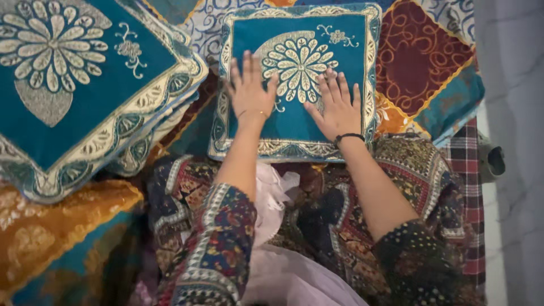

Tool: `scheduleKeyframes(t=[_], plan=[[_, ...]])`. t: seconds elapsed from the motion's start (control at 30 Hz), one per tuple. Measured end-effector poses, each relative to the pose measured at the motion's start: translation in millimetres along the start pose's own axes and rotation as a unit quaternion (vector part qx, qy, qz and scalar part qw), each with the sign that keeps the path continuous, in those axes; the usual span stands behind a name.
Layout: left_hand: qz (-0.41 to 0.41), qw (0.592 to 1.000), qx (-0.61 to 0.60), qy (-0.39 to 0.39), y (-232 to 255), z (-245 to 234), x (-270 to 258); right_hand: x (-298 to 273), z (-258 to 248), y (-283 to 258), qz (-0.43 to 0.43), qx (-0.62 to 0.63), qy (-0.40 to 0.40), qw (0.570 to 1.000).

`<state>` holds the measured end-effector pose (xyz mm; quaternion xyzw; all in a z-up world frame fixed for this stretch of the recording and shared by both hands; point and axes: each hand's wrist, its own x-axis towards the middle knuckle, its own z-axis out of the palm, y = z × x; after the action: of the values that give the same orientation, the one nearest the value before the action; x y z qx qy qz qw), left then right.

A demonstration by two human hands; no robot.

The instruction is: The person smooths teal cushions on a bed, folds and stacks colored fabrics, and places a white pillowcase onto a pillow.

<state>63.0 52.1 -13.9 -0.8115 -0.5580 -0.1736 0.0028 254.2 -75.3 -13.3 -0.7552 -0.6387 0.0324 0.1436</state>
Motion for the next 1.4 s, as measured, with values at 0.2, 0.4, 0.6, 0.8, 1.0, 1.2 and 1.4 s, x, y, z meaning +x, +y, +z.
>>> scheduleKeyframes(t=[0.2, 0.4, 0.6, 0.8, 1.0, 1.2, 1.4], plan=[[-0.239, 0.963, -0.074, -0.096, -13.5, -32.3, -25.5, -0.6, -1.2, -0.4, 0.0, 0.011, 0.015, 1.0], [-0.227, 0.969, -0.058, -0.08, -29.1, -25.1, -57.9, -1.4, 4.7, 3.2, -0.002, 0.039, 0.016, 0.999], [-0.035, 0.996, 0.073, -0.028, 32.5, -6.4, -100.2, -1.6, 14.9, -12.4, -0.028, -0.008, 0.062, 0.998], [0.175, 0.974, -0.124, -0.069, 12.4, -18.5, -71.7, -6.4, -5.1, -8.6, -0.025, 0.013, 0.018, 0.999], [-0.066, 0.993, -0.043, -0.087, -21.9, -35.4, -52.5, -3.0, -28.6, 7.5, 0.127, 0.043, -0.001, 0.991], [-0.135, 0.988, 0.039, -0.057, -4.0, -23.4, -69.3, -0.5, -13.6, 14.5, 0.19, 0.076, 0.046, 0.978], [-0.074, 0.989, -0.006, -0.129, 100.3, -15.3, -90.6, 9.6, 11.5, 13.4, 0.122, 0.072, 0.122, 0.982]])
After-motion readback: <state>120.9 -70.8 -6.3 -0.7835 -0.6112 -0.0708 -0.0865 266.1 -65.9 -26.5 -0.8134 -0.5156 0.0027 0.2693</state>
